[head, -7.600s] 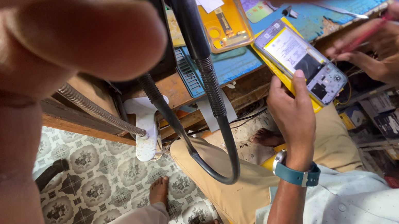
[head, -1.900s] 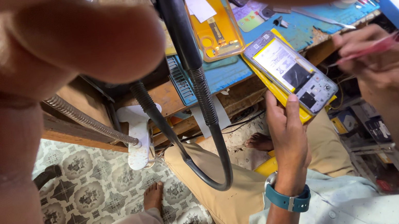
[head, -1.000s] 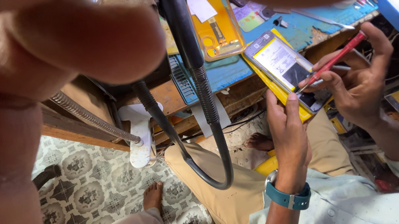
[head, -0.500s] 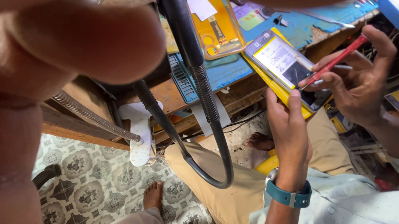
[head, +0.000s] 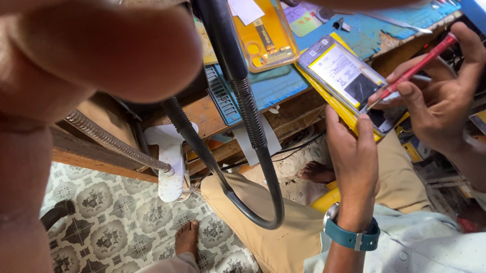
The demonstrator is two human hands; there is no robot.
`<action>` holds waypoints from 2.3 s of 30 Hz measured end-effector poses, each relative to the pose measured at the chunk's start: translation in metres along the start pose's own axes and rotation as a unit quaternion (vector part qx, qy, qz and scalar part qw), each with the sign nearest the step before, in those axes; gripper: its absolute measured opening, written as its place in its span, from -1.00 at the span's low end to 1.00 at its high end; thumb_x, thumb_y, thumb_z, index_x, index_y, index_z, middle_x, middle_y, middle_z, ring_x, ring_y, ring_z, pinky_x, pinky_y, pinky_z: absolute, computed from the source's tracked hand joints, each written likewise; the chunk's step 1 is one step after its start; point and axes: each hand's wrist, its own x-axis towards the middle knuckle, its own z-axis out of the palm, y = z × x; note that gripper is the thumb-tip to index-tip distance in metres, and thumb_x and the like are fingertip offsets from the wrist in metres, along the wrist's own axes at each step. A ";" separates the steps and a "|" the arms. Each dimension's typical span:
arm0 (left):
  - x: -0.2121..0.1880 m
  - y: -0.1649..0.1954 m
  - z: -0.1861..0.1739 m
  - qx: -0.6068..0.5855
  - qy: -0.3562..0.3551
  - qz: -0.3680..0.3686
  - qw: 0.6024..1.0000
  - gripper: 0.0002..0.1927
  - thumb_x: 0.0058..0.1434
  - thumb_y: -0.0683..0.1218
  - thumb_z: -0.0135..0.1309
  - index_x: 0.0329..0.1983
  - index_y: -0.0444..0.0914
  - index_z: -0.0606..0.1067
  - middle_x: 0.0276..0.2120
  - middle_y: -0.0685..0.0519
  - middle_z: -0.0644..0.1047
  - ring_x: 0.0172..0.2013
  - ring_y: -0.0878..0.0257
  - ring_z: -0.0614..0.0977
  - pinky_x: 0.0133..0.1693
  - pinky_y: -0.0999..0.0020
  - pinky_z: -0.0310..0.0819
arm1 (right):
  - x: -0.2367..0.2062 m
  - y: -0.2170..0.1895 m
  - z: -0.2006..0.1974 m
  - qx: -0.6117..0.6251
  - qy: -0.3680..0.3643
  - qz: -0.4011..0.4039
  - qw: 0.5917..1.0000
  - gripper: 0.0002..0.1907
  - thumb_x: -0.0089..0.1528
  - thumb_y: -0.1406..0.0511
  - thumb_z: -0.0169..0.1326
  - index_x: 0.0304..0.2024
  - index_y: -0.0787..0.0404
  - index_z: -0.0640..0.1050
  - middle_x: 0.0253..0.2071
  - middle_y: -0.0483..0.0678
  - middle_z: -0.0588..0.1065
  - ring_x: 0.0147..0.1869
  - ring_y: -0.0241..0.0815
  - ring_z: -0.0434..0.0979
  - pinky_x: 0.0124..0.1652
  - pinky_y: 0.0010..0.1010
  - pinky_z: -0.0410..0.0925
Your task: The person uses a red plastic spudger to pry and separate the screen assembly from the frame of a disassembled smartphone. They carefully work along the edges of the device to release adhesive or clips while holding the phone steady with their other hand.
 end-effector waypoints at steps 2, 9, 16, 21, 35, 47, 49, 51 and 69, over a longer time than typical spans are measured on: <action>0.000 -0.002 0.000 -0.006 0.001 0.001 1.000 -0.69 0.32 -0.20 -0.07 0.12 -0.36 0.33 -0.19 -0.03 0.49 -0.23 0.26 0.50 -0.14 0.30 0.45 | 0.000 -0.001 0.000 -0.010 -0.008 -0.009 1.000 -0.19 0.58 0.45 0.07 0.58 0.01 -0.18 0.01 0.12 0.43 0.00 -0.15 0.55 0.09 -0.29 0.64; 0.000 -0.002 0.000 -0.020 -0.001 0.000 1.000 -0.68 0.31 -0.21 -0.09 0.13 -0.36 0.33 -0.16 -0.03 0.49 -0.20 0.26 0.50 -0.11 0.30 0.45 | 0.006 -0.007 0.003 -0.003 -0.043 -0.025 0.999 -0.23 0.51 0.50 0.00 0.50 -0.03 -0.17 0.01 0.17 0.47 -0.01 -0.08 0.63 0.04 -0.22 0.66; -0.001 0.000 0.000 -0.017 -0.004 0.016 1.000 -0.66 0.32 -0.22 -0.10 0.15 -0.38 0.32 -0.12 -0.05 0.49 -0.15 0.25 0.51 -0.05 0.30 0.45 | 0.007 -0.011 0.004 -0.025 -0.052 -0.028 0.998 -0.22 0.51 0.55 -0.05 0.49 -0.08 -0.18 0.03 0.18 0.43 0.03 -0.04 0.63 0.04 -0.20 0.66; -0.002 0.002 0.001 -0.035 -0.005 -0.026 0.999 -0.68 0.30 -0.21 -0.10 0.12 -0.37 0.32 -0.16 -0.05 0.49 -0.20 0.24 0.50 -0.12 0.28 0.45 | 0.025 -0.023 0.003 -0.093 -0.123 -0.134 0.979 -0.20 0.35 0.57 -0.07 0.41 -0.10 -0.15 -0.03 0.28 0.47 -0.06 0.08 0.64 -0.11 -0.21 0.65; -0.001 0.005 0.006 -0.093 -0.009 -0.036 0.995 -0.67 0.27 -0.29 -0.10 0.11 -0.35 0.33 -0.17 0.00 0.46 -0.22 0.31 0.47 -0.19 0.35 0.43 | 0.083 -0.026 -0.006 -0.036 -0.312 -0.229 0.922 -0.03 0.15 0.49 0.21 0.47 0.03 0.00 -0.19 0.16 0.58 -0.10 -0.03 0.72 -0.13 -0.23 0.61; -0.002 0.002 0.005 -0.058 -0.005 -0.018 0.998 -0.67 0.26 -0.26 -0.04 0.10 -0.33 0.34 -0.17 0.06 0.48 -0.21 0.36 0.49 -0.16 0.41 0.45 | 0.086 -0.036 0.003 -0.073 -0.290 -0.279 0.913 0.02 0.11 0.46 0.25 0.44 0.04 -0.06 -0.24 0.15 0.55 -0.11 0.03 0.66 -0.12 -0.21 0.60; -0.001 0.003 0.005 -0.074 -0.005 -0.006 0.997 -0.66 0.27 -0.26 -0.05 0.12 -0.33 0.33 -0.16 0.07 0.48 -0.19 0.37 0.49 -0.14 0.42 0.46 | 0.087 -0.035 0.002 -0.068 -0.315 -0.288 0.902 0.00 0.12 0.46 0.21 0.46 0.14 -0.07 -0.21 0.19 0.56 -0.05 0.12 0.61 -0.12 -0.25 0.57; -0.001 0.004 0.007 -0.077 0.000 -0.004 0.997 -0.65 0.26 -0.27 -0.05 0.13 -0.34 0.34 -0.16 0.07 0.47 -0.20 0.37 0.48 -0.15 0.42 0.44 | 0.087 -0.033 0.004 -0.079 -0.290 -0.264 0.916 0.03 0.13 0.44 0.27 0.46 0.06 -0.06 -0.15 0.21 0.53 -0.04 -0.03 0.64 -0.05 -0.23 0.61; 0.000 0.002 0.005 -0.059 0.001 -0.008 0.998 -0.68 0.28 -0.27 -0.05 0.11 -0.34 0.34 -0.19 0.04 0.47 -0.23 0.36 0.49 -0.18 0.40 0.44 | 0.087 -0.030 0.001 -0.116 -0.278 -0.275 0.913 0.02 0.13 0.42 0.28 0.44 0.04 -0.08 -0.20 0.09 0.57 -0.08 -0.07 0.65 -0.06 -0.20 0.56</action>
